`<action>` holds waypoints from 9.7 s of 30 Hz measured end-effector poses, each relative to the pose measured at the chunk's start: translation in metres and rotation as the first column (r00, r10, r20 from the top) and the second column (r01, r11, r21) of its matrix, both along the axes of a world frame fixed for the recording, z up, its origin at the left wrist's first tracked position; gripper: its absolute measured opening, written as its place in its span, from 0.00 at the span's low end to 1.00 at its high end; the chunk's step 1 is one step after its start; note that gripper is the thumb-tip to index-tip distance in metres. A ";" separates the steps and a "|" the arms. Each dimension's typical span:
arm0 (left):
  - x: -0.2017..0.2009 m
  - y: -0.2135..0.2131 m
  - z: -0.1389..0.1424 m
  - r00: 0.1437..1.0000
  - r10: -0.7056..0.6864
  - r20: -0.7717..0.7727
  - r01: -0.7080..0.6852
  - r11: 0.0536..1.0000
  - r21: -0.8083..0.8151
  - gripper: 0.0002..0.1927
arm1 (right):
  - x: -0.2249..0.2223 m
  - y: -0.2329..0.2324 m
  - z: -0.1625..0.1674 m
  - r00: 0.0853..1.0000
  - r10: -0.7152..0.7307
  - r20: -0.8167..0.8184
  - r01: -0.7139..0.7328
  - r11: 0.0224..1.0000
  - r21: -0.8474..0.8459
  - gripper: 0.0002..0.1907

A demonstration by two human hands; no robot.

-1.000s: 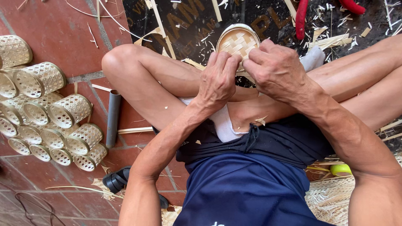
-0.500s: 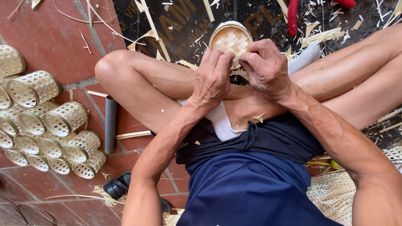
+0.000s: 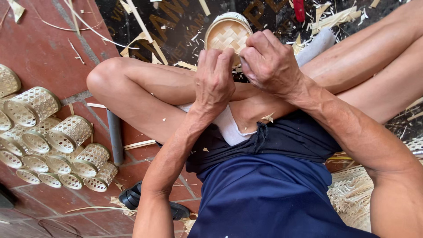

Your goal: The person sits on the floor and trims a woven bamboo mat with scissors, then fits the round woven piece into the rim of a perforated bamboo basket body. They press the fit using a gray plastic pipe and squeeze glue from a bottle around the joint to secure the base.

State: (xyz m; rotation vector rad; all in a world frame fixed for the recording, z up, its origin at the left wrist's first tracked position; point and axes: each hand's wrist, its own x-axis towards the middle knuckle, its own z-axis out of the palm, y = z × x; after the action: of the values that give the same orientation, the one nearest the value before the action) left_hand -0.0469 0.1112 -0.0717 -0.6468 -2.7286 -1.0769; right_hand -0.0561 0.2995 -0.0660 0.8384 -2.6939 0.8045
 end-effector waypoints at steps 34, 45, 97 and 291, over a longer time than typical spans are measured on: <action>-0.016 -0.016 -0.002 0.987 -0.128 0.094 0.125 0.991 0.038 0.07 | -0.019 0.003 0.022 0.971 0.128 0.204 -0.127 0.992 -0.018 0.07; -0.031 -0.029 0.000 0.964 -0.231 0.130 0.221 0.971 0.087 0.08 | -0.043 0.004 0.029 0.943 0.215 0.255 -0.224 0.975 0.005 0.06; -0.049 -0.057 -0.012 0.836 -0.486 0.254 0.490 0.870 0.051 0.05 | -0.016 -0.005 -0.007 0.935 0.329 0.130 -0.340 0.937 0.075 0.09; -0.027 -0.071 -0.033 0.491 -0.288 0.822 -0.566 0.612 0.552 0.15 | -0.006 -0.025 -0.018 0.811 -0.075 0.580 0.373 0.831 -0.414 0.07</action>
State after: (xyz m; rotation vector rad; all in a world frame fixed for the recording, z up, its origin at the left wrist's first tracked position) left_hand -0.0735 0.0404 -0.1045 0.5008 -2.2185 -2.9093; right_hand -0.0620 0.2750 -0.0841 0.1425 -2.6913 1.8151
